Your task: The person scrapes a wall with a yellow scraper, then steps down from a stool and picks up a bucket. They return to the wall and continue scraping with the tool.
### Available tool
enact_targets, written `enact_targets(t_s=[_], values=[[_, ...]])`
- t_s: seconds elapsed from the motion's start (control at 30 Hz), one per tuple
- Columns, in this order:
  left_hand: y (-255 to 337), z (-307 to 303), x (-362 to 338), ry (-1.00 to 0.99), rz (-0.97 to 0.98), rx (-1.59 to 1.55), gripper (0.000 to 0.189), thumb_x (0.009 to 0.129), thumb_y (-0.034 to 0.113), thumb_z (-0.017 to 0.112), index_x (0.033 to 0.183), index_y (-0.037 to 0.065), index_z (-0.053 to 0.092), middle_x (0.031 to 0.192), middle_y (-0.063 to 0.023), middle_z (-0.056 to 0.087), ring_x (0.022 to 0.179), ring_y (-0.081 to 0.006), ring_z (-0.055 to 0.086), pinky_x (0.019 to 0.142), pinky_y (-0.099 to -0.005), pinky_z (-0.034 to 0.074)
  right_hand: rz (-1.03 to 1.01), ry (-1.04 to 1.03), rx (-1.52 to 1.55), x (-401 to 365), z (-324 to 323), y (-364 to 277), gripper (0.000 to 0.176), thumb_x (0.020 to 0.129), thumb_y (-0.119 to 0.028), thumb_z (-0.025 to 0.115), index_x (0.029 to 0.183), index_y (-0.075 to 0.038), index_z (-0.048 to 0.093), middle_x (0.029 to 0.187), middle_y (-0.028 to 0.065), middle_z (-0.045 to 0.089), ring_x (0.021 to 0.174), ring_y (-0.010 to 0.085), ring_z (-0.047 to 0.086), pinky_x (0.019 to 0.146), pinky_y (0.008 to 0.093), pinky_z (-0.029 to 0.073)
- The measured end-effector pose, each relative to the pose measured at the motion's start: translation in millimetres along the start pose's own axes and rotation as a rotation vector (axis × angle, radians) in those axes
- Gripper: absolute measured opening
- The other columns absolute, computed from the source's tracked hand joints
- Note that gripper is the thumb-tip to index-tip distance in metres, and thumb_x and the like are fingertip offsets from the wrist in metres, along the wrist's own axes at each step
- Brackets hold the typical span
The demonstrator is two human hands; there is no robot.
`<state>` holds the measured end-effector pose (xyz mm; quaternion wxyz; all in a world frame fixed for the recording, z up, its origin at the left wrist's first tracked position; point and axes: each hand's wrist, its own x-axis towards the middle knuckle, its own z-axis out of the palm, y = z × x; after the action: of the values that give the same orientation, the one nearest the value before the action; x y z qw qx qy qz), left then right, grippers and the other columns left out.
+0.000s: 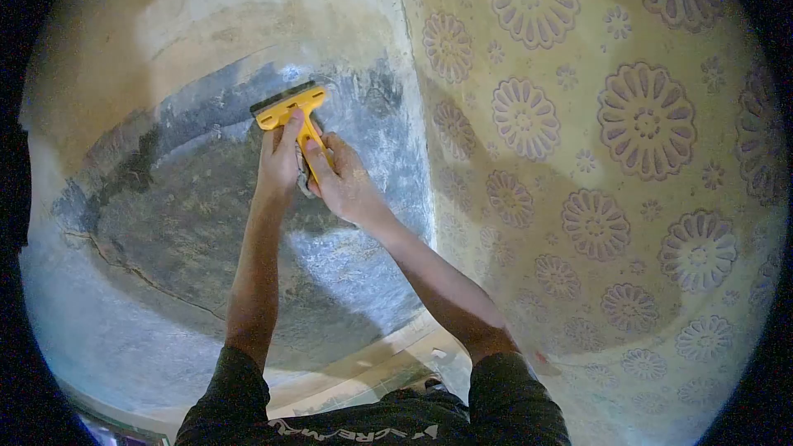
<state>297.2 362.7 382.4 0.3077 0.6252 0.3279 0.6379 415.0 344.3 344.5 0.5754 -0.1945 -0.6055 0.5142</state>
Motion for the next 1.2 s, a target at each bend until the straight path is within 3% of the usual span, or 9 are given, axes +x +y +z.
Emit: enact_targets(t_s=[0.2,0.3,0.37,0.47,0.63,0.8,0.9,1.03,1.2], values=[[20.3,-16.9,9.6,0.06,0.025,0.145,0.036,0.098,0.029,0.048,0.087,-0.002,0.062,0.073,-0.0062,0.063,0.066,-0.0115,0.058,0.06,-0.0258,0.045,-0.047,0.035,-0.056,16.1,23.5,-15.7,0.033,0.098,-0.035,0.048,0.095,-0.002,0.052,0.059,-0.001,0.045,0.047,0.0049,0.037,0.043,0.021,0.027],[42.3,-16.8,34.2,0.044,0.031,0.17,0.037,0.096,0.031,0.05,0.085,-0.002,0.063,0.073,-0.0058,0.063,0.066,-0.0108,0.057,0.059,-0.0256,0.045,0.019,0.028,0.045,31.7,31.6,-38.1,0.033,0.097,-0.034,0.049,0.099,-0.002,0.052,0.058,-0.0008,0.044,0.045,0.0049,0.035,0.041,0.0222,0.024],[41.3,-14.0,40.1,0.057,0.012,0.068,0.036,0.096,0.031,0.051,0.085,-0.001,0.064,0.073,-0.0051,0.062,0.066,-0.0108,0.057,0.059,-0.0256,0.045,-0.02,-0.011,0.269,42.6,33.2,-35.5,0.034,0.097,-0.034,0.048,0.102,-0.001,0.05,0.057,-0.0011,0.043,0.042,0.0052,0.032,0.039,0.0233,0.022],[26.0,-21.9,24.2,0.073,-0.011,0.041,0.035,0.096,0.03,0.051,0.088,-0.001,0.063,0.076,-0.0047,0.062,0.068,-0.0106,0.057,0.06,-0.0252,0.045,0.097,-0.023,0.209,20.4,36.0,-31.0,0.033,0.098,-0.034,0.046,0.104,-0.001,0.049,0.056,-0.0013,0.041,0.041,0.0053,0.031,0.039,0.0236,0.021],[55.2,-18.8,34.2,0.046,-0.067,-0.049,0.031,0.096,0.028,0.05,0.099,-0.001,0.06,0.082,-0.0052,0.061,0.073,-0.0107,0.057,0.064,-0.0257,0.046,0.072,-0.043,0.278,40.5,41.3,-42.1,0.029,0.099,-0.032,0.044,0.101,-0.003,0.048,0.055,-0.001,0.041,0.041,0.0057,0.031,0.038,0.0233,0.021],[34.3,-22.8,21.9,0.107,-0.062,-0.025,0.031,0.095,0.029,0.049,0.089,0.001,0.06,0.078,-0.0055,0.06,0.07,-0.0122,0.056,0.062,-0.0269,0.046,0.137,-0.134,0.257,24.8,39.2,-43.5,0.025,0.099,-0.03,0.043,0.1,-0.005,0.046,0.055,-0.001,0.041,0.041,0.0066,0.032,0.038,0.023,0.021],[53.8,-18.9,44.3,0.067,-0.053,-0.087,0.03,0.095,0.028,0.05,0.09,0.001,0.061,0.079,-0.0061,0.06,0.071,-0.0125,0.057,0.063,-0.0271,0.046,0.083,-0.091,0.355,45.3,42.1,-47.9,0.023,0.099,-0.028,0.042,0.1,-0.006,0.046,0.054,-0.0012,0.04,0.041,0.0068,0.031,0.038,0.0231,0.021],[44.3,-15.2,16.0,0.149,-0.107,-0.036,0.032,0.095,0.029,0.05,0.088,0.0,0.06,0.078,-0.0063,0.06,0.068,-0.0126,0.058,0.061,-0.027,0.046,0.2,-0.132,0.395,29.7,33.7,-42.5,0.023,0.099,-0.028,0.042,0.099,-0.006,0.046,0.055,-0.0008,0.04,0.041,0.0072,0.031,0.038,0.0235,0.022],[52.8,-22.1,21.9,0.065,-0.171,-0.143,0.031,0.095,0.03,0.051,0.09,0.0,0.061,0.08,-0.0063,0.061,0.072,-0.0126,0.058,0.062,-0.0252,0.046,0.297,-0.164,0.556,28.3,40.8,-56.8,0.024,0.099,-0.028,0.041,0.096,-0.005,0.045,0.055,-0.0003,0.04,0.041,0.0073,0.03,0.039,0.0239,0.022]])
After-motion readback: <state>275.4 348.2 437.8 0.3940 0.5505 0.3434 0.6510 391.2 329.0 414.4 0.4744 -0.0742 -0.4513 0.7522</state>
